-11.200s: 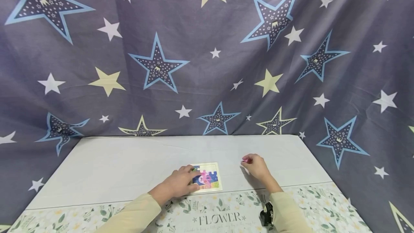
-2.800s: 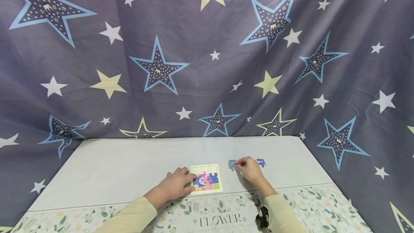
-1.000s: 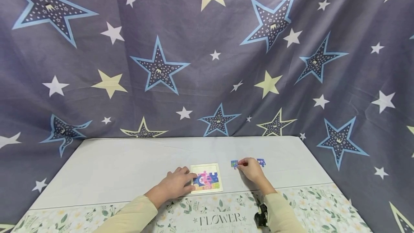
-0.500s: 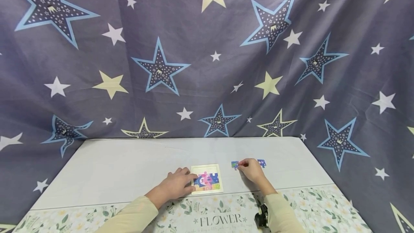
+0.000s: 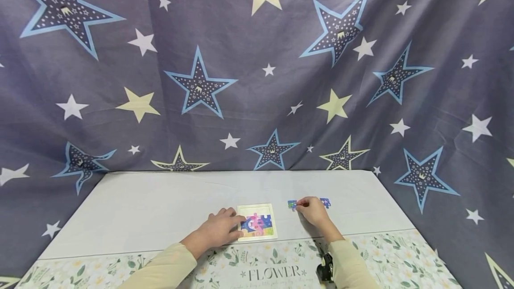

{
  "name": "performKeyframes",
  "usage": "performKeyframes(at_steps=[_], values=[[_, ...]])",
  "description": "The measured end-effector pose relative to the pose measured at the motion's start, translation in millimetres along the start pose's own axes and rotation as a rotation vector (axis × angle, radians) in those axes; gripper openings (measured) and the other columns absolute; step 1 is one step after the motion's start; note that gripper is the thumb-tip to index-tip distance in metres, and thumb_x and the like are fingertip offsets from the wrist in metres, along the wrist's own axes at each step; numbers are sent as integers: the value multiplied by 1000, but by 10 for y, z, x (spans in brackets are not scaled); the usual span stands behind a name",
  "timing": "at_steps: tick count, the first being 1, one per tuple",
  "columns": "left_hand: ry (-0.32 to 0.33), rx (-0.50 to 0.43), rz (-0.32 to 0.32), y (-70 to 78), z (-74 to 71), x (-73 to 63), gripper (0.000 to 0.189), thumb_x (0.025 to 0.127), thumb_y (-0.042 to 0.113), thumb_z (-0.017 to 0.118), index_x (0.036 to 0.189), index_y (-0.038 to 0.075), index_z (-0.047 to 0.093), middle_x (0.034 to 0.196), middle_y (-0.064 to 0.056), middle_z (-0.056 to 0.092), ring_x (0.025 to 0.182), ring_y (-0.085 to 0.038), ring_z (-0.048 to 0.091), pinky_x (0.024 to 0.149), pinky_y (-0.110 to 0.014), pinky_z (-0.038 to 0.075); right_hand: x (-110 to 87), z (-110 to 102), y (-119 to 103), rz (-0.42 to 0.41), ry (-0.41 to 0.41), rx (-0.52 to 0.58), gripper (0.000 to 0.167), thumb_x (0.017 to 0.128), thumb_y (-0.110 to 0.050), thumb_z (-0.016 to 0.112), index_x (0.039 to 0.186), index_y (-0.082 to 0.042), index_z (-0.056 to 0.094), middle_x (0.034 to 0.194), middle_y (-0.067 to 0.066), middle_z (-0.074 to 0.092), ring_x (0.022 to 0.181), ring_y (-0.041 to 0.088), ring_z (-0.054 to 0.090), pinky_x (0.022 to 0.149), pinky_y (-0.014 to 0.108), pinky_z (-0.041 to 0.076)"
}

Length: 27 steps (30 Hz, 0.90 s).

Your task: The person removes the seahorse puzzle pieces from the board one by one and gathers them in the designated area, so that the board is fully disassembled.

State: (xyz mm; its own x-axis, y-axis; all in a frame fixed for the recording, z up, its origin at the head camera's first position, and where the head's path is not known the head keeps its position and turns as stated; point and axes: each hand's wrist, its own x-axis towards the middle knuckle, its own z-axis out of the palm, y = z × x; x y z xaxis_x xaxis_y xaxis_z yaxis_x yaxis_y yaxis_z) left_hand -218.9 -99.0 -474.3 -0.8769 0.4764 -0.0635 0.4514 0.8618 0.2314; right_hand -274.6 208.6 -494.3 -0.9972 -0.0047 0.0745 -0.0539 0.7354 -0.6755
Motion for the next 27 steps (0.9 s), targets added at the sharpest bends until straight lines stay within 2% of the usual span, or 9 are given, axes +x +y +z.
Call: performKeyframes(at_steps=[8,16,27], values=[[1,-11,-3,23,-10,-13,47,88,48,56,129,24,56,119,-5,53,105,-23,51,85,-59,45,-5,-6,2,1,-2,-3,6,84,-10,67,86,-5,70,81,4,67,73,13,58,63,28,48],[4,-11,-8,38,-12,-27,47,89,48,55,129,23,56,120,-6,53,108,-24,51,86,-60,44,-50,-25,-59,3,-11,8,10,83,-11,67,91,-4,69,81,5,65,70,13,55,58,25,45],[10,-17,3,43,-14,-40,47,90,47,55,129,22,55,120,-7,53,109,-25,51,87,-61,43,-150,106,-216,-98,-54,-14,9,83,-13,69,89,-7,70,78,1,63,69,11,52,60,25,44]])
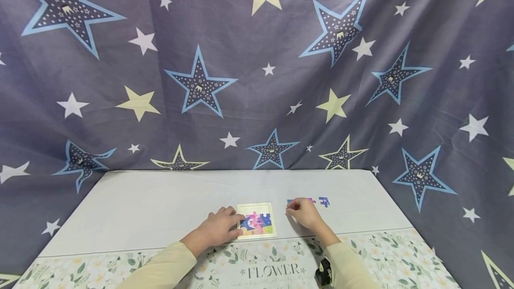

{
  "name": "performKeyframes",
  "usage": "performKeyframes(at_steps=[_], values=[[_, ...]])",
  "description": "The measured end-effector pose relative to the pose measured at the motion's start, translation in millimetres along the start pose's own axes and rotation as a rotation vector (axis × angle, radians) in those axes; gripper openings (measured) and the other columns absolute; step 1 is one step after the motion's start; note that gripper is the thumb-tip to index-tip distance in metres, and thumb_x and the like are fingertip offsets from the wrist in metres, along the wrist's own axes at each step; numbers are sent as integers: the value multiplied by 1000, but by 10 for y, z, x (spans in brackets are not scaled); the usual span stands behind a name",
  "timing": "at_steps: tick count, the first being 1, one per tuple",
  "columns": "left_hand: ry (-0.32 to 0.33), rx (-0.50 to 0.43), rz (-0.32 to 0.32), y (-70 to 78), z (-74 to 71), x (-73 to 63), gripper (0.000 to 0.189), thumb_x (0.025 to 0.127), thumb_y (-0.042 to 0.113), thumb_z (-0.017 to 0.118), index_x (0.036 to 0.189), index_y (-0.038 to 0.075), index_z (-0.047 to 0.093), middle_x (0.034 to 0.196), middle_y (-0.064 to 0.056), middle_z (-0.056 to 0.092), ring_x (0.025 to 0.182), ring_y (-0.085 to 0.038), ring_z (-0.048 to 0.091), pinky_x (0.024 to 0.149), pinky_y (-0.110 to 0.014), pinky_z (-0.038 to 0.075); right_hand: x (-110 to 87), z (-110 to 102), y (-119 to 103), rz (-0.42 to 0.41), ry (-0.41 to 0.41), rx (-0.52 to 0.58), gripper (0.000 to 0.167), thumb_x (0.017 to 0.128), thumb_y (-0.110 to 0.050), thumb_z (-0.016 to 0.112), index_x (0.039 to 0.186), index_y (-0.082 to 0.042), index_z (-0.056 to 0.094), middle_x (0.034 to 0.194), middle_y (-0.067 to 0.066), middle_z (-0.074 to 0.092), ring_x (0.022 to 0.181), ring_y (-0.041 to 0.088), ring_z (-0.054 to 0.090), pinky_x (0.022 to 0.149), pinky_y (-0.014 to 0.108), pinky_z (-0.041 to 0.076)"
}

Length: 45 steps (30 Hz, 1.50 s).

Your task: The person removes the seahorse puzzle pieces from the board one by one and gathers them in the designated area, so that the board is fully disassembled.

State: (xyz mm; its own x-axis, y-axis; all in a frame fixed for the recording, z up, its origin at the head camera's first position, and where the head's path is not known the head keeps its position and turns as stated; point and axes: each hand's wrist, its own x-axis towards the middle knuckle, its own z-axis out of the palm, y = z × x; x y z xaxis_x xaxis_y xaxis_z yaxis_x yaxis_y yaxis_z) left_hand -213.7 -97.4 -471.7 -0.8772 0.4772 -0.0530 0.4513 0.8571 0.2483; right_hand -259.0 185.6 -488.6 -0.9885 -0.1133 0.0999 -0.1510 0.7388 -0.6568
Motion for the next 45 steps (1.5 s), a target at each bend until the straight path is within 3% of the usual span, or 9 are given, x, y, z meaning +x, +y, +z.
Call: performKeyframes(at_steps=[13,26,45], values=[[6,9,47,134,-24,47,47,91,44,54,131,19,55,125,-9,53,113,-25,51,92,-54,44,-87,138,-228,-81,-139,44,15,82,-15,70,94,-6,68,78,1,59,68,10,49,57,21,42],[4,129,144,241,97,139,43,93,49,49,128,26,57,121,-6,53,103,-20,51,80,-45,49,-75,199,-401,-131,-243,50,26,82,-16,70,104,-3,66,78,3,57,66,11,48,54,21,41],[-15,93,115,211,117,147,40,93,49,50,129,32,55,124,-8,52,107,-24,50,80,-54,47,-47,222,-443,-59,-304,-18,33,80,-18,74,109,-5,65,78,2,54,68,14,47,58,25,39]])
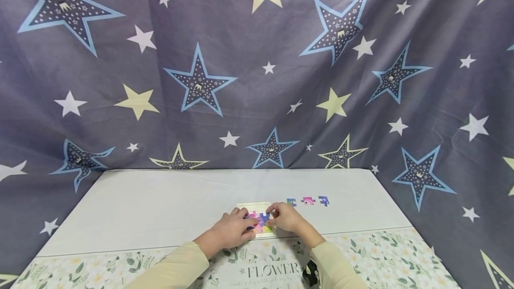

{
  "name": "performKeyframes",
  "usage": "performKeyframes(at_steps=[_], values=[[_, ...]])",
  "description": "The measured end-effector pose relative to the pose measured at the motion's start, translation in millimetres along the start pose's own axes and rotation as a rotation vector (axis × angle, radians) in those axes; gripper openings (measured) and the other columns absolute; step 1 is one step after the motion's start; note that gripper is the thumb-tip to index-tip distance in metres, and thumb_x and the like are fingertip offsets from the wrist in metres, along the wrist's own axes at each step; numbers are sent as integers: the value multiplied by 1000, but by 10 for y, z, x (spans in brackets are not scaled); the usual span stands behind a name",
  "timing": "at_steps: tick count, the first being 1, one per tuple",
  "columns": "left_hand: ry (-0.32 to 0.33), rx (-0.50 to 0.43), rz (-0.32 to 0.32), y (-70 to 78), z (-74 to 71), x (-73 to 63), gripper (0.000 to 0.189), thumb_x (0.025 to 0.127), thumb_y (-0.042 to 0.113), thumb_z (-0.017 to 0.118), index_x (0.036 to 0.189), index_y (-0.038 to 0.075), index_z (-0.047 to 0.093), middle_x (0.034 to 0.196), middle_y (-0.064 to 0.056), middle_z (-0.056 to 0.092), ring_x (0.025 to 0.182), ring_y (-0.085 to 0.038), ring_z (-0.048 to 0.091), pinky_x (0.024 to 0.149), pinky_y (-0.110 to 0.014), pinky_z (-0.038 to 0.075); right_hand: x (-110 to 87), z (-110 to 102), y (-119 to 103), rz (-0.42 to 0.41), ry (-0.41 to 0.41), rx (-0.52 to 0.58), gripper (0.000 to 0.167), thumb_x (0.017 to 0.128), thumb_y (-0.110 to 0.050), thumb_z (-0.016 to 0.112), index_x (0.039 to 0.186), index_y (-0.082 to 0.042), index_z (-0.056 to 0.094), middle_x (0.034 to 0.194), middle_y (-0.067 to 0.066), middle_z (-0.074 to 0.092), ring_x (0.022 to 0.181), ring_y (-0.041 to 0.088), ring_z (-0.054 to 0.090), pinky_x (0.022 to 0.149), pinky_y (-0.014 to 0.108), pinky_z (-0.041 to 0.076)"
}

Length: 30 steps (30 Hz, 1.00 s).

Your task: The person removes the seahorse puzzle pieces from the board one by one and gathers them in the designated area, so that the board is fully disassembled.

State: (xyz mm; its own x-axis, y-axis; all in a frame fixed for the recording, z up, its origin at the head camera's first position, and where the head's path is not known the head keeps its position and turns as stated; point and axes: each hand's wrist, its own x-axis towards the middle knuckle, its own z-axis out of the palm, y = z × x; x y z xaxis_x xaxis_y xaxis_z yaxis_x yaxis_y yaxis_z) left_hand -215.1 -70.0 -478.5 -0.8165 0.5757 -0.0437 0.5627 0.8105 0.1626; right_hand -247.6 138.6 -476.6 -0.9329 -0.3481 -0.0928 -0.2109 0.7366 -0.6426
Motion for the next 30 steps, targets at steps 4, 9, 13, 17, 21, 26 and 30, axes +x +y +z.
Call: performKeyframes(at_steps=[4,9,13,17,21,26,30], values=[[7,1,4,3,-10,0,41,93,48,50,130,31,55,123,-8,52,106,-24,49,79,-52,47,3,-15,-17,10,-6,0,33,80,-18,74,109,-5,64,79,2,54,69,14,47,58,26,39],[18,-7,12,4,-29,-2,40,93,47,50,128,28,56,120,-8,52,103,-22,49,77,-51,47,1,-23,-42,24,-8,9,30,80,-17,74,106,-6,64,80,3,54,69,15,47,59,27,39],[8,-5,4,21,-38,-8,40,93,47,50,129,29,56,122,-8,52,106,-24,50,78,-52,48,-1,-26,-55,32,-3,27,28,78,-15,75,102,-6,64,78,3,54,68,15,46,58,27,39],[-2,-4,-8,50,-46,-15,41,93,47,51,129,29,56,123,-9,53,106,-25,50,78,-52,48,3,-17,-54,46,12,41,27,75,-12,77,98,-6,64,77,3,53,66,15,46,56,25,38],[1,0,-12,68,-50,-13,40,93,47,51,128,28,57,119,-7,53,101,-21,49,78,-50,48,-5,-19,-69,50,18,45,27,74,-11,78,96,-5,63,76,3,53,65,14,46,55,25,38],[4,4,-18,73,-58,-15,40,93,46,52,128,28,57,118,-7,53,100,-21,49,79,-51,48,-5,-23,-90,43,21,47,29,73,-9,77,96,-6,60,75,4,52,65,15,46,55,26,38],[13,11,-20,68,-63,-23,40,93,46,53,128,27,58,116,-7,53,99,-21,48,79,-52,48,8,-11,-85,43,30,53,29,73,-9,77,96,-7,59,75,3,52,64,15,46,55,26,39]])
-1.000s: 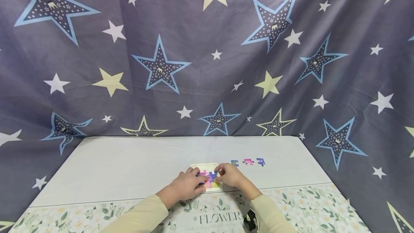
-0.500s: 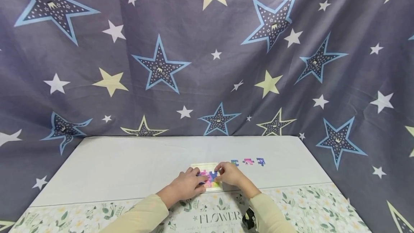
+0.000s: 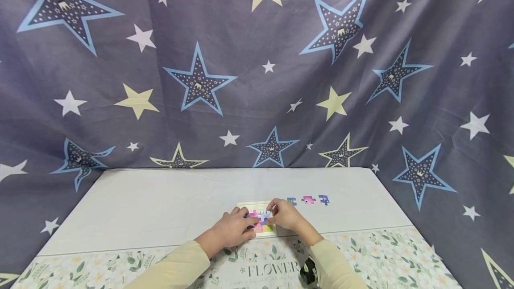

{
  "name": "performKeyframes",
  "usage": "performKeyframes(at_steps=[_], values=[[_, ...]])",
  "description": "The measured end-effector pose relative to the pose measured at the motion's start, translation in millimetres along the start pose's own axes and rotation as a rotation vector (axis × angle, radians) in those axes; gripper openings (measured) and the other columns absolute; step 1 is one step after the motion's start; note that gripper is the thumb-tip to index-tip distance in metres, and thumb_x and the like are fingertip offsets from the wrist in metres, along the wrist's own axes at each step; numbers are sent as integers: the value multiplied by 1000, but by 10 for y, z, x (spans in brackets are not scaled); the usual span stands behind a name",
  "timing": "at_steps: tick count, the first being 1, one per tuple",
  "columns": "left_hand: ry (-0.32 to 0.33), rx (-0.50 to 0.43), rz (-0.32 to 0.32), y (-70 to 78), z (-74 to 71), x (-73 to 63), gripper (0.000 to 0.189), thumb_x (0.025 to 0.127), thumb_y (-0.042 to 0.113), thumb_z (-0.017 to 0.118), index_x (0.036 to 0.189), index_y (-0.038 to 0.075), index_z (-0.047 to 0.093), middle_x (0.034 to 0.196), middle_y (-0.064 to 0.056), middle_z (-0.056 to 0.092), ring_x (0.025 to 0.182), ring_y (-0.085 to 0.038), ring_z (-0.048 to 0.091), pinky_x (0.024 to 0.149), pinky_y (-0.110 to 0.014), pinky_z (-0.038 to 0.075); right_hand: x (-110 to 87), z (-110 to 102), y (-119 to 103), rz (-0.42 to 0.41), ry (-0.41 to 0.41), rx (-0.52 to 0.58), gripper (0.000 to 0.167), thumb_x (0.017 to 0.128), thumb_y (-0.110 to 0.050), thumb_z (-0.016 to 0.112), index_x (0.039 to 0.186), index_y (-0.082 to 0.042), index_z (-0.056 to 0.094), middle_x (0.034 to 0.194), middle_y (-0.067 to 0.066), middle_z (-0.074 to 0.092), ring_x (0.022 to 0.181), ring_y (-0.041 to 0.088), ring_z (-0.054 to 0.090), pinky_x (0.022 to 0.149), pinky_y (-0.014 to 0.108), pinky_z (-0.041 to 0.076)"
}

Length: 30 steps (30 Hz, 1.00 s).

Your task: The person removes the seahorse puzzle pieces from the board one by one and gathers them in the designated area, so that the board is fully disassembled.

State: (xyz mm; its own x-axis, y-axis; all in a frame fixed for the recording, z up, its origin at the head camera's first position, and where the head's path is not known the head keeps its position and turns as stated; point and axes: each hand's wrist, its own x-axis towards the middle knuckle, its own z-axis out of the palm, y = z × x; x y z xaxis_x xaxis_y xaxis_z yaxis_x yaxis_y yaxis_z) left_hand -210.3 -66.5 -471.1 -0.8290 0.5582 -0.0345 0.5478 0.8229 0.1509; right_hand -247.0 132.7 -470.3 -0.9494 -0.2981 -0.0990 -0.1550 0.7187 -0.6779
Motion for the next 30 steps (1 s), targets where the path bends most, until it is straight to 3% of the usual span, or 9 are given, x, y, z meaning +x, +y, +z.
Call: performKeyframes(at_steps=[17,30], values=[[2,-6,-10,3,18,8,40,92,48,53,127,29,58,118,-6,53,100,-20,48,81,-50,47,-38,24,-2,-72,59,15,21,76,1,72,92,-3,58,72,4,53,59,11,46,49,21,39],[3,-3,-12,5,25,12,41,92,48,52,127,29,58,118,-6,52,101,-20,48,81,-50,48,-31,53,17,-48,69,34,20,77,2,70,92,-5,59,75,6,54,62,12,47,51,21,40]])
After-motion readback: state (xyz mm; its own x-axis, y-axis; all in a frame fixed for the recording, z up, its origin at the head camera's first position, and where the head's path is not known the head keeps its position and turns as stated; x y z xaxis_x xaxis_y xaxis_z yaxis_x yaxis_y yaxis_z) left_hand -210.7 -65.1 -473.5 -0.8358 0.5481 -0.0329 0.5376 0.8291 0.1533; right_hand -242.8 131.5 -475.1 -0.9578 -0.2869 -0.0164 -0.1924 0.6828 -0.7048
